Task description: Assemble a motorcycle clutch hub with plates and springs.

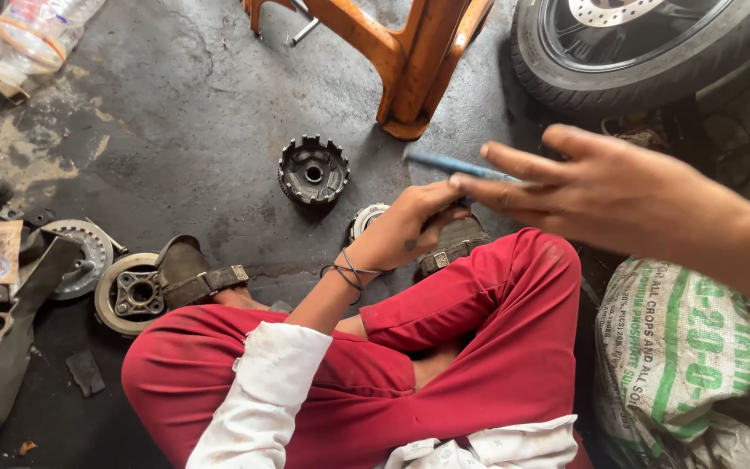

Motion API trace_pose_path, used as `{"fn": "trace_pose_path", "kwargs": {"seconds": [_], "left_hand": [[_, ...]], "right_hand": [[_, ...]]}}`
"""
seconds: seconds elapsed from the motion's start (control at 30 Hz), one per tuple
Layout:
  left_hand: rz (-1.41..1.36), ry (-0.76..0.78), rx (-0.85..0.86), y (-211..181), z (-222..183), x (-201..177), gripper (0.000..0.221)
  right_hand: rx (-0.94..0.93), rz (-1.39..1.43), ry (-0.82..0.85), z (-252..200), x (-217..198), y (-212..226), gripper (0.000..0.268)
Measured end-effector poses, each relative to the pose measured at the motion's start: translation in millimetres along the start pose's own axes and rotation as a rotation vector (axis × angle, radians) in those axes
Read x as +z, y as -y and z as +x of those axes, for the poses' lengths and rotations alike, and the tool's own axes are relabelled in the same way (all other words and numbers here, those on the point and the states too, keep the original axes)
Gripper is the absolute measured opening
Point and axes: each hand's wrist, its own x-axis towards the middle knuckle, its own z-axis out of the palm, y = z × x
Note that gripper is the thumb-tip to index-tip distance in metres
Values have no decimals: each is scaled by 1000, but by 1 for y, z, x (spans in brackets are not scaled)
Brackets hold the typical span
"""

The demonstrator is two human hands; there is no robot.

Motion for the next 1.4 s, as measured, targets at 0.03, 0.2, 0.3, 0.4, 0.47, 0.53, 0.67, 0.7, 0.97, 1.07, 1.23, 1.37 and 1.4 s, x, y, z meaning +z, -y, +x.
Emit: {"fn": "trace_pose_path", "kwargs": {"seconds": [0.03,0.2,0.3,0.4,0.47,0.53,0.67,0.7,0.97,1.07,1.23,1.37,1.4], "left_hand": [[-38,14,-5,-4,1,-1,24],[-74,59,-60,-25,12,-3,33],[-35,43,-125,-18,7,-1,36],[-10,-15,-71,-7,0,3,37],[-1,-57,-61,-5,2,6,30],[3,-66,-80,-5,3,6,28],[29,-74,-77,-8,4,3,26],[28,-71,-77,-8,3,3,26],[-3,-14,-127,-8,4,1,25],[5,-8,-90,-2,3,6,25],[27,-9,-86,0,2,4,24],[-12,-11,-99,-7,6,-1,23],[-12,-8,-96,-5,4,-2,23]], "right_hand": [[78,-63,-338,-1,6,-3,35],[279,56,-562,2,7,-8,30],[439,319,-421,2,3,-7,39],[484,372,-577,-7,-5,-5,35],[478,321,-662,-14,-7,-7,24],[453,306,-673,-20,-2,-8,27],[372,50,-645,-21,6,-8,53],[375,51,-643,-18,14,-7,53],[216,-258,-640,-5,12,-18,40],[338,210,-277,7,17,-8,38],[580,581,-430,13,2,0,40],[519,655,-596,15,14,2,55],[523,654,-595,17,10,0,55]]}}
